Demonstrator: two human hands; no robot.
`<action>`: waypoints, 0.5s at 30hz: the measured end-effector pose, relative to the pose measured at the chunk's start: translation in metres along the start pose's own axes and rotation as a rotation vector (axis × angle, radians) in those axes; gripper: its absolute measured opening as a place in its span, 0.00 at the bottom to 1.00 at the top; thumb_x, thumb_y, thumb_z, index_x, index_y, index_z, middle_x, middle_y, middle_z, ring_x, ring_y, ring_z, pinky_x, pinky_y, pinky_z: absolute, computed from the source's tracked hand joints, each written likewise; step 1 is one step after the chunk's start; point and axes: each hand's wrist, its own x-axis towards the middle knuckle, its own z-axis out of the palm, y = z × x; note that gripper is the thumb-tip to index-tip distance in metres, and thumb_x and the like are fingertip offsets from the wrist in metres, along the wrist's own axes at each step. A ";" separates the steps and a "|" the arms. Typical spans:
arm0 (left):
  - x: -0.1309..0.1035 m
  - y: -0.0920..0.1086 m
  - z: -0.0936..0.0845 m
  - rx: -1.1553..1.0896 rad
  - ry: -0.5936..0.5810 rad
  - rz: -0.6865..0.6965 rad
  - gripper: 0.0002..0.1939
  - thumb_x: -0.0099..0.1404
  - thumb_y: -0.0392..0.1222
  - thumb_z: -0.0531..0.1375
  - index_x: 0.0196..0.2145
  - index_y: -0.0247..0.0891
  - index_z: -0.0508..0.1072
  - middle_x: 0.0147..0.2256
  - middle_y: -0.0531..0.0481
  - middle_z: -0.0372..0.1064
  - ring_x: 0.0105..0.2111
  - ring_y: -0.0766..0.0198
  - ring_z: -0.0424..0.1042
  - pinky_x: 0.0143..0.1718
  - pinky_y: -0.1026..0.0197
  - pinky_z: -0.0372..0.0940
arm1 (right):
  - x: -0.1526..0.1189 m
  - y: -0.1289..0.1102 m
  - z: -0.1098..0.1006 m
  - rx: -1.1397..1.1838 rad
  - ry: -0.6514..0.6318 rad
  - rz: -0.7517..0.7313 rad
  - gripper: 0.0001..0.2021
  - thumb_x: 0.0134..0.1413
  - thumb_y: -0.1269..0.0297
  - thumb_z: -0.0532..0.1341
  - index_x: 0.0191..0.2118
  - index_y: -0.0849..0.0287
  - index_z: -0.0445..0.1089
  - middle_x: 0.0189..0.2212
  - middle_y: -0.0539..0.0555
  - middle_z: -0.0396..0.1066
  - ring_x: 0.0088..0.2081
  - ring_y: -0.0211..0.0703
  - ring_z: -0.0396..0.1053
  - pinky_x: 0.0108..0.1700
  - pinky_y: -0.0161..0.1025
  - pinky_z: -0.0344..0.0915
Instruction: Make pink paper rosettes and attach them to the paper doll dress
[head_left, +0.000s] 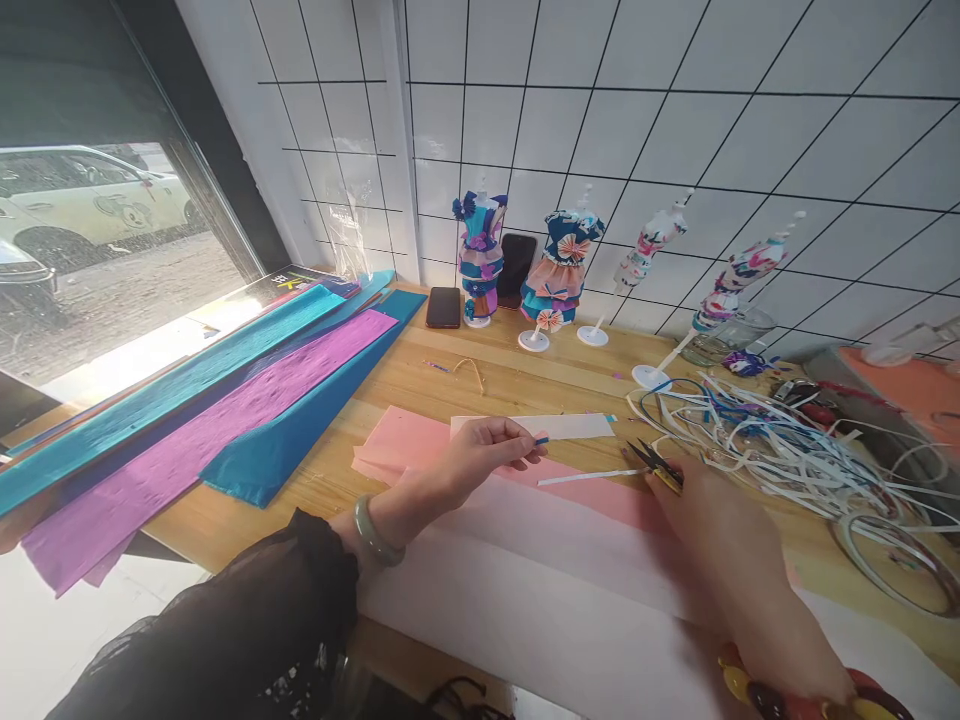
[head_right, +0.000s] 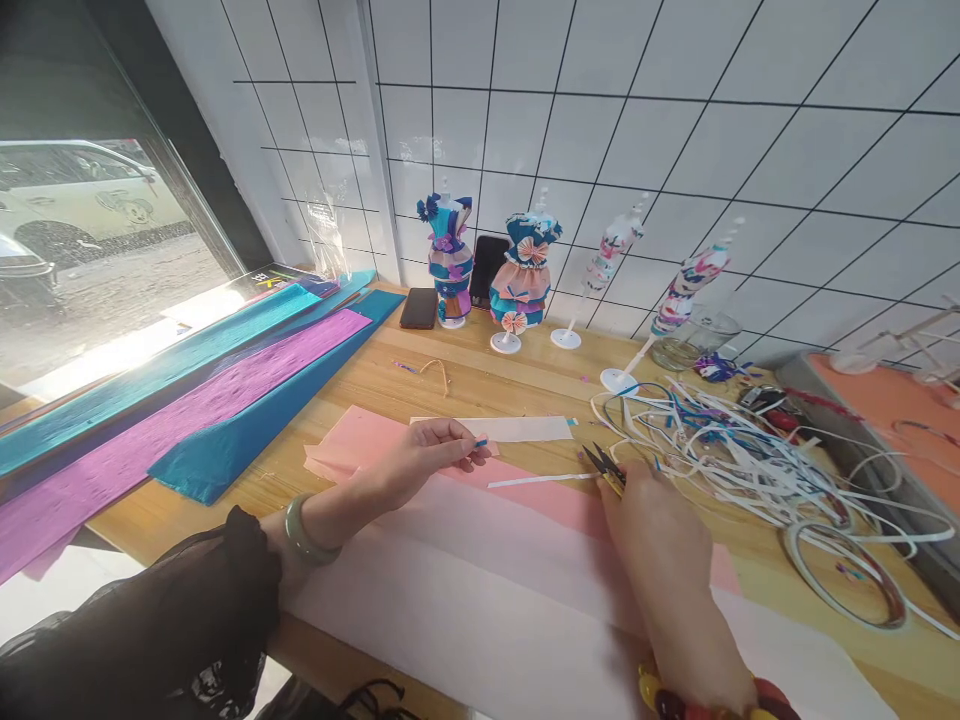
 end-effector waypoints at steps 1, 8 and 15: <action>0.000 -0.001 0.000 -0.015 -0.006 -0.013 0.15 0.57 0.49 0.60 0.30 0.32 0.73 0.36 0.42 0.72 0.35 0.64 0.69 0.39 0.59 0.62 | 0.001 0.000 0.003 -0.029 -0.025 0.009 0.17 0.55 0.57 0.50 0.40 0.60 0.69 0.30 0.64 0.73 0.30 0.62 0.71 0.23 0.43 0.56; 0.002 -0.006 -0.001 -0.107 -0.055 -0.129 0.15 0.53 0.50 0.63 0.28 0.32 0.73 0.29 0.47 0.71 0.26 0.69 0.66 0.31 0.63 0.59 | -0.003 -0.007 0.001 -0.087 0.103 -0.126 0.16 0.56 0.57 0.52 0.39 0.64 0.70 0.35 0.66 0.72 0.40 0.60 0.68 0.39 0.51 0.62; -0.003 0.001 0.004 -0.024 -0.204 -0.233 0.16 0.53 0.51 0.62 0.24 0.32 0.71 0.21 0.51 0.67 0.21 0.71 0.64 0.24 0.65 0.55 | -0.025 -0.053 -0.014 0.798 -0.063 -0.435 0.15 0.56 0.58 0.55 0.48 0.55 0.66 0.45 0.56 0.70 0.41 0.44 0.69 0.42 0.41 0.67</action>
